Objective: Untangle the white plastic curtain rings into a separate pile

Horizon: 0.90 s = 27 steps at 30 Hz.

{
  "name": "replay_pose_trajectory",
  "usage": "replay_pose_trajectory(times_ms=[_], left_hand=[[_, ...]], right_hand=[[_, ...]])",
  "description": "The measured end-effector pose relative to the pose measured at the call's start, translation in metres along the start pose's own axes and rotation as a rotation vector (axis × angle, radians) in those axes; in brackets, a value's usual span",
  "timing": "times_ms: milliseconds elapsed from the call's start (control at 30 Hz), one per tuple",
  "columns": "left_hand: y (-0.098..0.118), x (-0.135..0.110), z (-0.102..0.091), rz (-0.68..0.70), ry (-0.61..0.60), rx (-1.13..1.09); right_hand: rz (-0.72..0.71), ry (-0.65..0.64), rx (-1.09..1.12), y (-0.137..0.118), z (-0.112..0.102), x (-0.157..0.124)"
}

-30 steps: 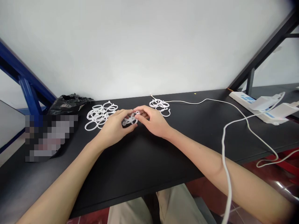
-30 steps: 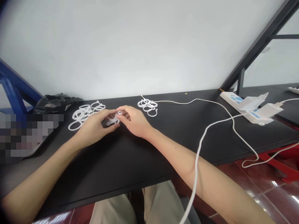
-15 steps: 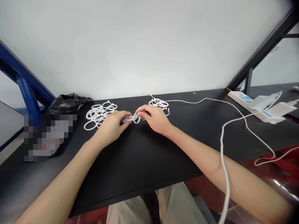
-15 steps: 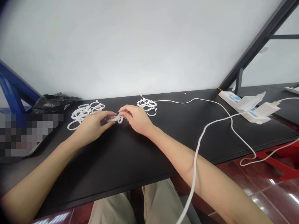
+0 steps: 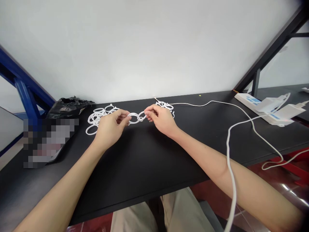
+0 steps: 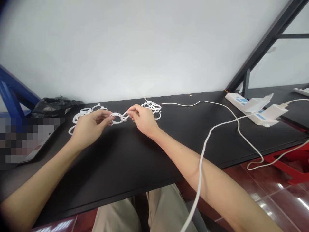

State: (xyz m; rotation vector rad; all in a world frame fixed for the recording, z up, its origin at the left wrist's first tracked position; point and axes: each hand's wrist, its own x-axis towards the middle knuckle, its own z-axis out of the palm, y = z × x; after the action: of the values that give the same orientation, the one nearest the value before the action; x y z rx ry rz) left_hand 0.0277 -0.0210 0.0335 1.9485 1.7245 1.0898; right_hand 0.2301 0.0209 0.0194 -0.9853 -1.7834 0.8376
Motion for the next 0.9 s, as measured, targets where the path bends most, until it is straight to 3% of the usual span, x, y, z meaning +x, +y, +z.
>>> replay_pose_trajectory(times_ms=[300, 467, 700, 900], left_hand=[[-0.012, 0.004, 0.004, -0.193, -0.029, -0.359], [-0.011, 0.004, 0.007, -0.196, -0.029, -0.560], [-0.005, 0.002, 0.009, -0.171, -0.056, -0.635], [-0.008, 0.005, 0.010, -0.189, -0.005, -0.640]], right_hand=[[0.052, -0.092, 0.097, -0.006, 0.005, -0.003], [0.088, -0.087, 0.135, -0.008, 0.005, -0.004], [0.095, -0.116, 0.165, -0.013, 0.009, -0.008], [0.010, -0.138, 0.136, -0.017, 0.013, -0.015]])
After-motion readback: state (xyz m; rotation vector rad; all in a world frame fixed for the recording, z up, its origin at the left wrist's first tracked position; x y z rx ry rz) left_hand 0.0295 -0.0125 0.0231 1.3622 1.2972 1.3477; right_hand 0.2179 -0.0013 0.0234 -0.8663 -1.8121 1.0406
